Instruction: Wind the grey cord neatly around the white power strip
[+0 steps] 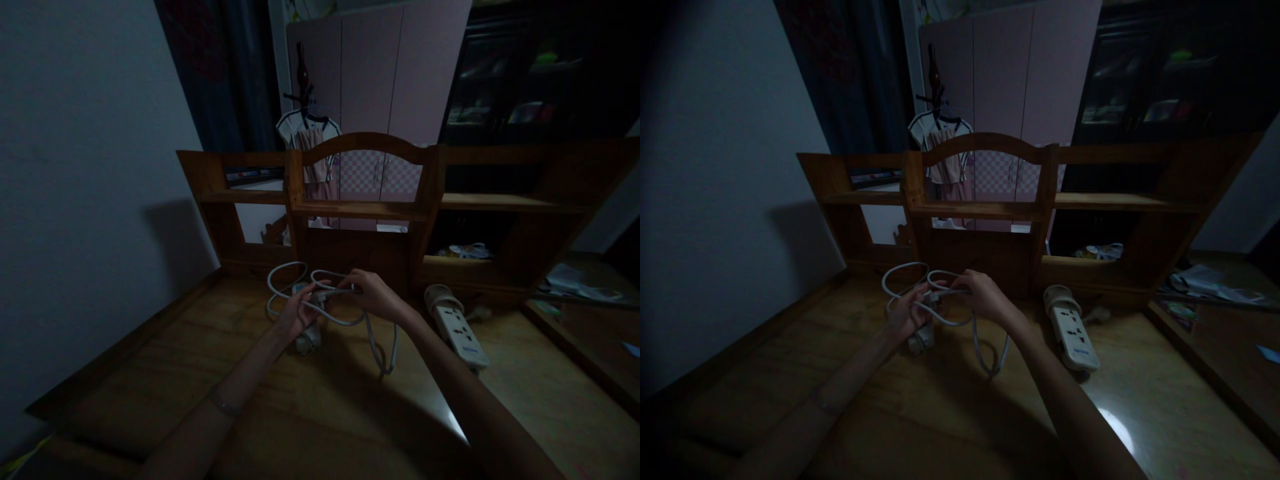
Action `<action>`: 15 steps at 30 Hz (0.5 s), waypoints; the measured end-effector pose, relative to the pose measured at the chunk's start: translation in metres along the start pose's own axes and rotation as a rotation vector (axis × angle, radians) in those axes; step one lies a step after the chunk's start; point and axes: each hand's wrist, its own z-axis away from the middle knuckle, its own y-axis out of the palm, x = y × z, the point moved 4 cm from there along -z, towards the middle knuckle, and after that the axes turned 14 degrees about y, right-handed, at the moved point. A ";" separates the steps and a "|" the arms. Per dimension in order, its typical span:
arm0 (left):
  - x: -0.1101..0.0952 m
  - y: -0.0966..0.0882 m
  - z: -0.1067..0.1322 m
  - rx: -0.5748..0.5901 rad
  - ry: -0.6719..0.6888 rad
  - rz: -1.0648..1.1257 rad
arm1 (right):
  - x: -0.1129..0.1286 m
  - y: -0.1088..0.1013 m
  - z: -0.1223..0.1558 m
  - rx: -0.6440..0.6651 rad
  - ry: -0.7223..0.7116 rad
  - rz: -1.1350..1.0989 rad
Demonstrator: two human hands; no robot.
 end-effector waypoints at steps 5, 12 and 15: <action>-0.001 -0.011 -0.007 -0.136 0.060 0.085 | 0.019 -0.005 0.002 -0.024 -0.125 -0.100; 0.004 -0.014 -0.008 -0.175 0.072 0.094 | 0.024 -0.014 0.008 -0.003 -0.111 0.043; 0.006 -0.022 -0.013 -0.210 0.067 0.113 | 0.030 -0.023 0.011 -0.023 -0.157 0.039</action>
